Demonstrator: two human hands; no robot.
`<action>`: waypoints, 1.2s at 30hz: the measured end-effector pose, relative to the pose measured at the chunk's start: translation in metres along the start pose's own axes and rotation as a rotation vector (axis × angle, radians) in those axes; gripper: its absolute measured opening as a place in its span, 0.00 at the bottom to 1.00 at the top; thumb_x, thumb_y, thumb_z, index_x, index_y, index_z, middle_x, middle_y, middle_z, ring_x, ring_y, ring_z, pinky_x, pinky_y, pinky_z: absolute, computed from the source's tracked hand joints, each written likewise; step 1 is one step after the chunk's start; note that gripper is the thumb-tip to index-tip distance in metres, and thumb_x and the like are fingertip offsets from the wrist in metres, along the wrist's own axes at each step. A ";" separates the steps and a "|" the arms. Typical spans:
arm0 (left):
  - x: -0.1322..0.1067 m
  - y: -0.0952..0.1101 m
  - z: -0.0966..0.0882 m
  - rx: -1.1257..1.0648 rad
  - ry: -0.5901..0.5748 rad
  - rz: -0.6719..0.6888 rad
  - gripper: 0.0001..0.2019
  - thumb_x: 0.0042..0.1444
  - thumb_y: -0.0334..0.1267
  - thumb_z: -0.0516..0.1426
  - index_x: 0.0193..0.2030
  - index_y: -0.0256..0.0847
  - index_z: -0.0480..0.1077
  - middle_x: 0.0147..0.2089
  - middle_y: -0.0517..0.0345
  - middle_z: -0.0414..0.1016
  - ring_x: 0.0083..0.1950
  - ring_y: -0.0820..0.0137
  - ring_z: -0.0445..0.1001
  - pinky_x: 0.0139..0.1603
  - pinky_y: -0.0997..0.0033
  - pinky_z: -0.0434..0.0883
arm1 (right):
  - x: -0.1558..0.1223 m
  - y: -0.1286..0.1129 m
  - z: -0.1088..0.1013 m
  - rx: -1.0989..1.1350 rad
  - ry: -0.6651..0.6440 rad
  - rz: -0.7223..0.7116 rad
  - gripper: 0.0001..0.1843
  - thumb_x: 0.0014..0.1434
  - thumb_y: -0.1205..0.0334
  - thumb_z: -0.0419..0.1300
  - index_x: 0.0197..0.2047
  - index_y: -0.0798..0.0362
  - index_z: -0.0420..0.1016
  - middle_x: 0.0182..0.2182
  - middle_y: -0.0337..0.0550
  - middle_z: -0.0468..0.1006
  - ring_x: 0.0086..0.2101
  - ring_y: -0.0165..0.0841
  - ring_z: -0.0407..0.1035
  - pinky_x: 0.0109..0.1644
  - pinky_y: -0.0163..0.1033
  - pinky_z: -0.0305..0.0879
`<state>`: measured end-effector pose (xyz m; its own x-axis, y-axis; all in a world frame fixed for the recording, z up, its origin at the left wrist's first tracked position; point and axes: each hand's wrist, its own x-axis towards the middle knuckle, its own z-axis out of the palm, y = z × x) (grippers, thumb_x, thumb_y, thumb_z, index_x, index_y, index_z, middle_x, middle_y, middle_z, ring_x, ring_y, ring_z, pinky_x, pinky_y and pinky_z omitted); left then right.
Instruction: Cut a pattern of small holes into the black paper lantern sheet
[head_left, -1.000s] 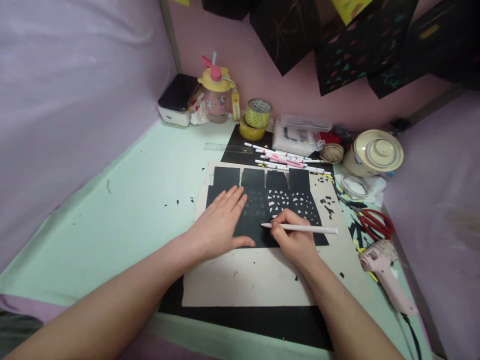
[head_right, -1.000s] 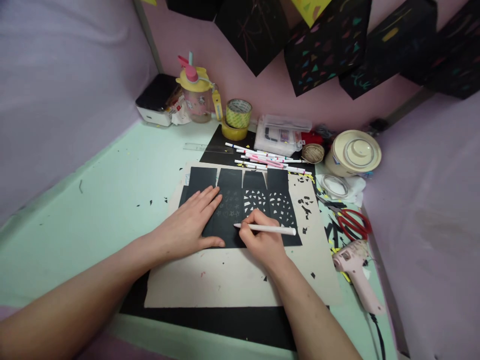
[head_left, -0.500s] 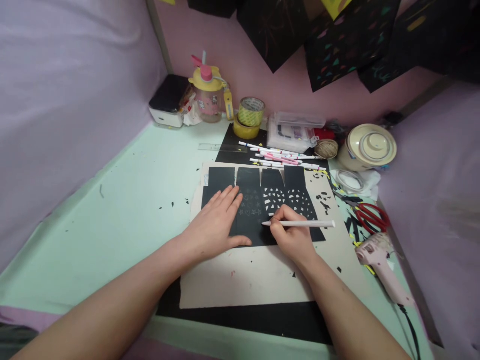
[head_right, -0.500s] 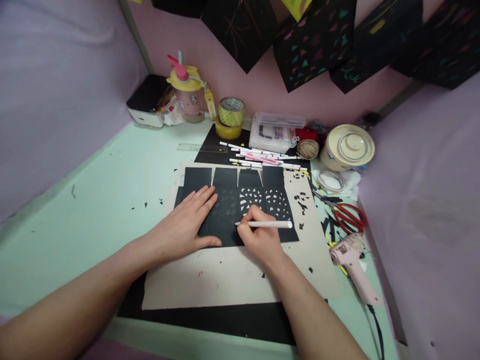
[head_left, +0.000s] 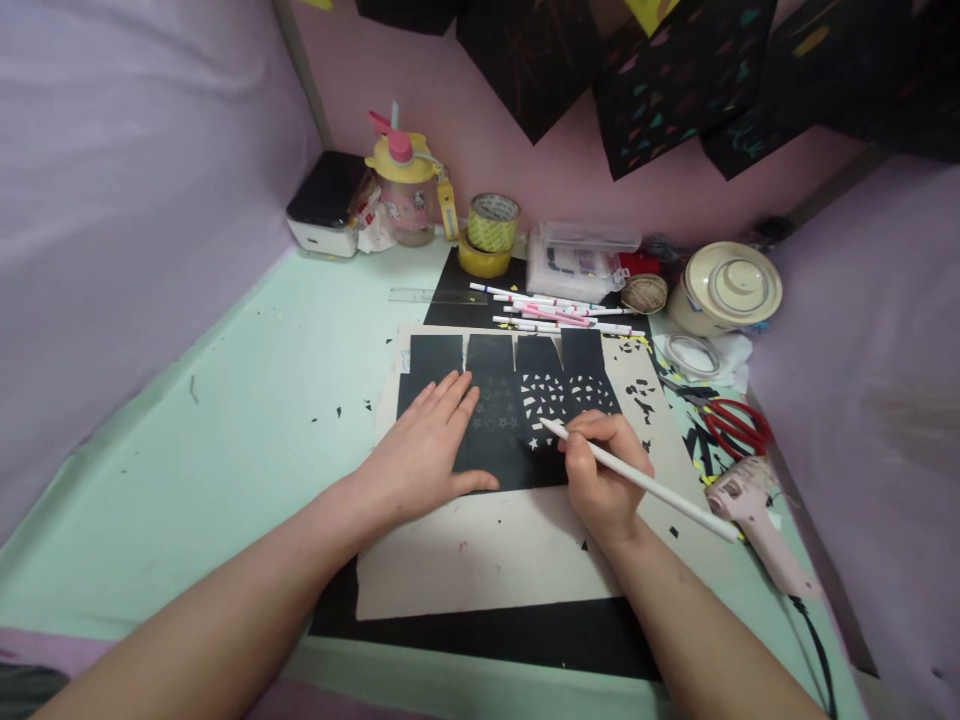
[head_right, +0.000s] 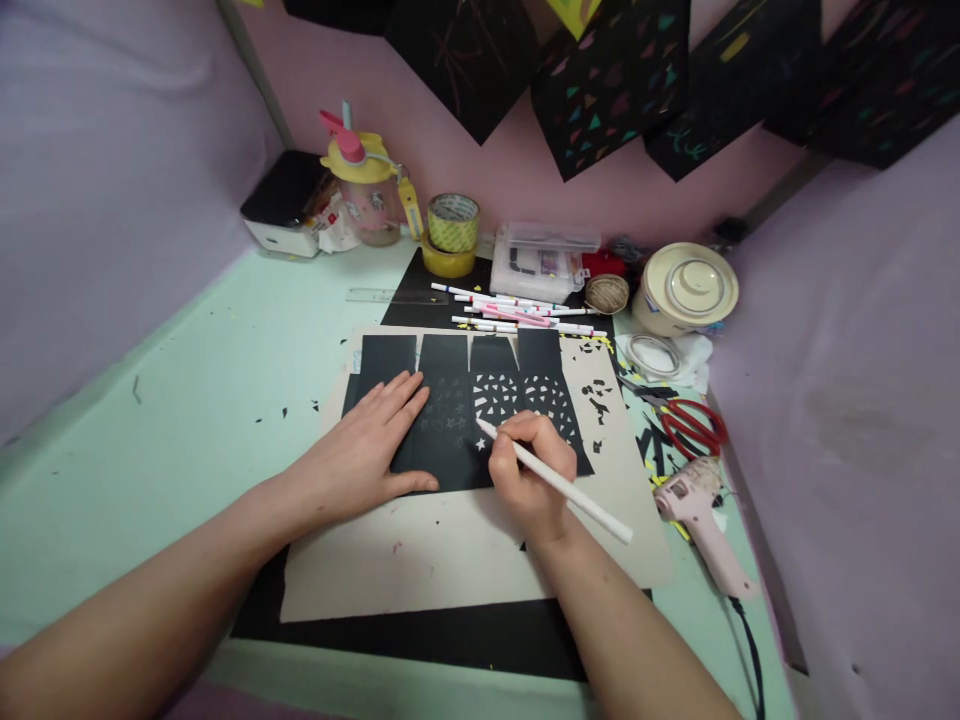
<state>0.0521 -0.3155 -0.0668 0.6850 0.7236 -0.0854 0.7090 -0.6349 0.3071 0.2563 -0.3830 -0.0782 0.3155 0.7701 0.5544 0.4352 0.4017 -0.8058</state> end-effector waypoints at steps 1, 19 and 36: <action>0.000 0.000 0.000 0.001 0.002 0.000 0.51 0.50 0.69 0.54 0.71 0.33 0.48 0.74 0.41 0.39 0.74 0.53 0.38 0.72 0.52 0.45 | 0.000 -0.002 0.000 -0.015 -0.007 -0.036 0.05 0.57 0.69 0.56 0.33 0.48 0.66 0.26 0.38 0.71 0.27 0.33 0.68 0.32 0.41 0.66; -0.003 0.021 0.002 0.100 0.061 -0.175 0.52 0.50 0.70 0.53 0.69 0.26 0.53 0.73 0.35 0.45 0.73 0.47 0.44 0.69 0.48 0.52 | -0.011 -0.009 0.009 -0.171 -0.107 0.088 0.05 0.54 0.68 0.59 0.35 0.50 0.67 0.28 0.37 0.74 0.26 0.30 0.70 0.27 0.34 0.66; -0.003 0.018 0.006 0.055 -0.006 -0.153 0.52 0.52 0.68 0.52 0.71 0.26 0.48 0.74 0.38 0.37 0.74 0.50 0.36 0.71 0.47 0.46 | -0.007 -0.004 0.013 -0.237 -0.290 0.243 0.11 0.57 0.65 0.58 0.25 0.50 0.62 0.21 0.34 0.71 0.23 0.27 0.64 0.30 0.34 0.60</action>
<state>0.0643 -0.3305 -0.0670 0.5695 0.8111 -0.1331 0.8129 -0.5318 0.2372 0.2411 -0.3832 -0.0814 0.1979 0.9488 0.2461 0.5692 0.0931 -0.8169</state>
